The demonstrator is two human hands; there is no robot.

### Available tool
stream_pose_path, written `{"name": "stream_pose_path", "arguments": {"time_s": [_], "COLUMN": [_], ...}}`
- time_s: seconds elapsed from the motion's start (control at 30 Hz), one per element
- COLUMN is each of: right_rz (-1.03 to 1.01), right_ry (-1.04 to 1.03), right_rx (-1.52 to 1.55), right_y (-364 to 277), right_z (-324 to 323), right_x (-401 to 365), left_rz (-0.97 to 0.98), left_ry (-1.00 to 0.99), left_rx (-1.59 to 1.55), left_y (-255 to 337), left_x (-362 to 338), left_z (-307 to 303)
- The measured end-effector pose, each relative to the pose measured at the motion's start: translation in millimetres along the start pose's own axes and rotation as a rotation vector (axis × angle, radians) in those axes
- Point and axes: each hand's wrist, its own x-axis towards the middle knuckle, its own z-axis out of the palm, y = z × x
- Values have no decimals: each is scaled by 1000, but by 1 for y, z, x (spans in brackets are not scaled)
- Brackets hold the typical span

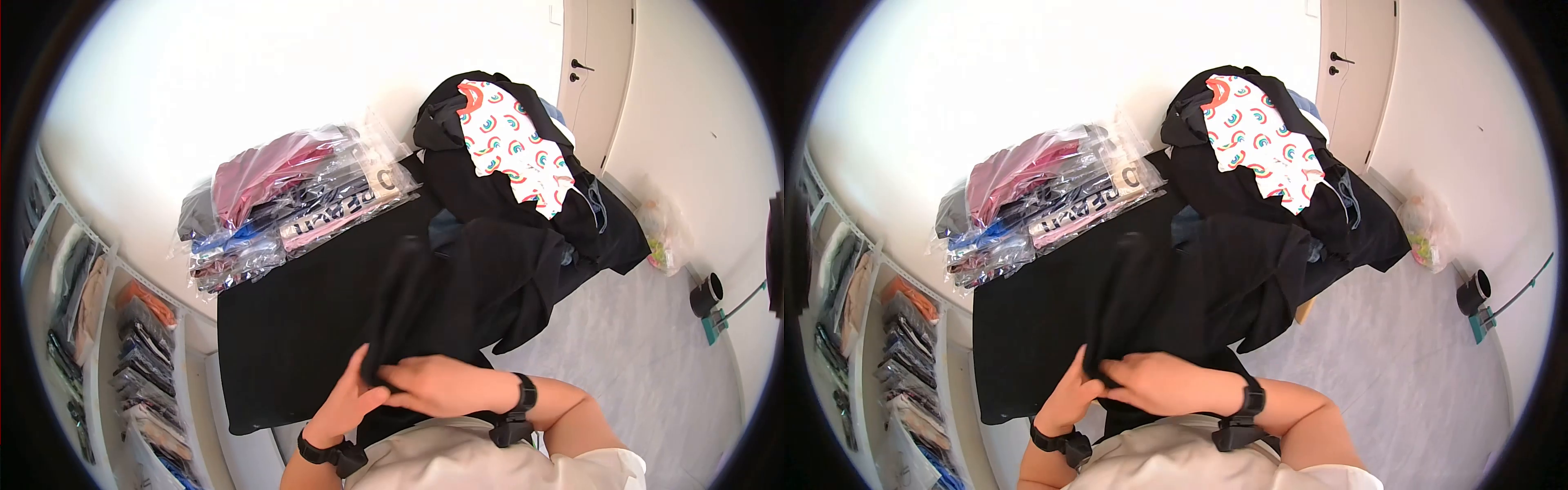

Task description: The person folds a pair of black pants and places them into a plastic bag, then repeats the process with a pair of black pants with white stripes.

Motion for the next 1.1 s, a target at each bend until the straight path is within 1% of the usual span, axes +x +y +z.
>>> {"name": "stream_pose_path", "arguments": {"time_s": [0.07,0.1,0.13,0.17,0.2,0.27,0.3,0.33,0.37,0.4,0.47,0.5,0.53,0.57,0.6,0.63,0.67,0.73,0.77,0.8,0.87,0.93,1.0,1.07,1.1], "right_rz": [-263,-267,-249,-230,-237,-207,-80,-167,-237,-296,-553,-708,-829,-808,-801,-838,-878,-896,-911,-921,-912,-583,-199,-315,-365], "right_ry": [49,49,-45,-140,-142,-68,52,176,227,234,154,176,218,67,75,75,71,45,19,14,-43,67,117,17,-125], "right_rx": [-9,-1,116,231,236,359,424,392,356,350,223,433,469,514,528,537,546,583,607,621,612,186,414,338,443], "right_y": [16,18,21,23,23,13,-2,1,-6,-19,-36,-47,-57,-67,-76,-83,-86,-85,-84,-77,-54,-42,-5,29,41], "right_z": [17,18,17,14,8,-16,-37,-50,-68,-81,-99,-96,-92,-103,-102,-99,-97,-95,-94,-93,-92,-96,-62,-15,9], "right_x": [6,8,11,14,15,14,15,13,10,3,-10,-12,-12,-13,-13,-10,-8,-4,-2,1,9,30,66,92,99], "left_rz": [-96,-128,-129,-45,39,164,290,409,479,542,619,702,785,866,946,979,973,1131,1121,1138,1198,1246,1274,1293,1305], "left_ry": [405,477,484,521,559,753,806,842,915,973,1046,1177,1304,1297,1290,1088,1100,976,754,726,739,782,827,872,897], "left_rx": [415,303,308,277,245,341,686,1035,747,456,408,495,587,510,431,267,276,142,223,232,234,247,270,291,301], "left_y": [2,4,6,7,9,12,9,6,28,50,61,63,64,71,80,91,93,98,98,100,107,115,125,136,140], "left_x": [-2,-2,-4,-5,-7,-18,-32,-45,-48,-49,-85,-108,-122,-125,-130,-140,-145,-143,-167,-174,-174,-173,-169,-162,-159], "left_z": [-7,-8,-9,-10,-11,-20,-40,-57,-40,-23,-50,-73,-89,-84,-77,-74,-71,-61,-82,-81,-70,-62,-55,-49,-47]}}
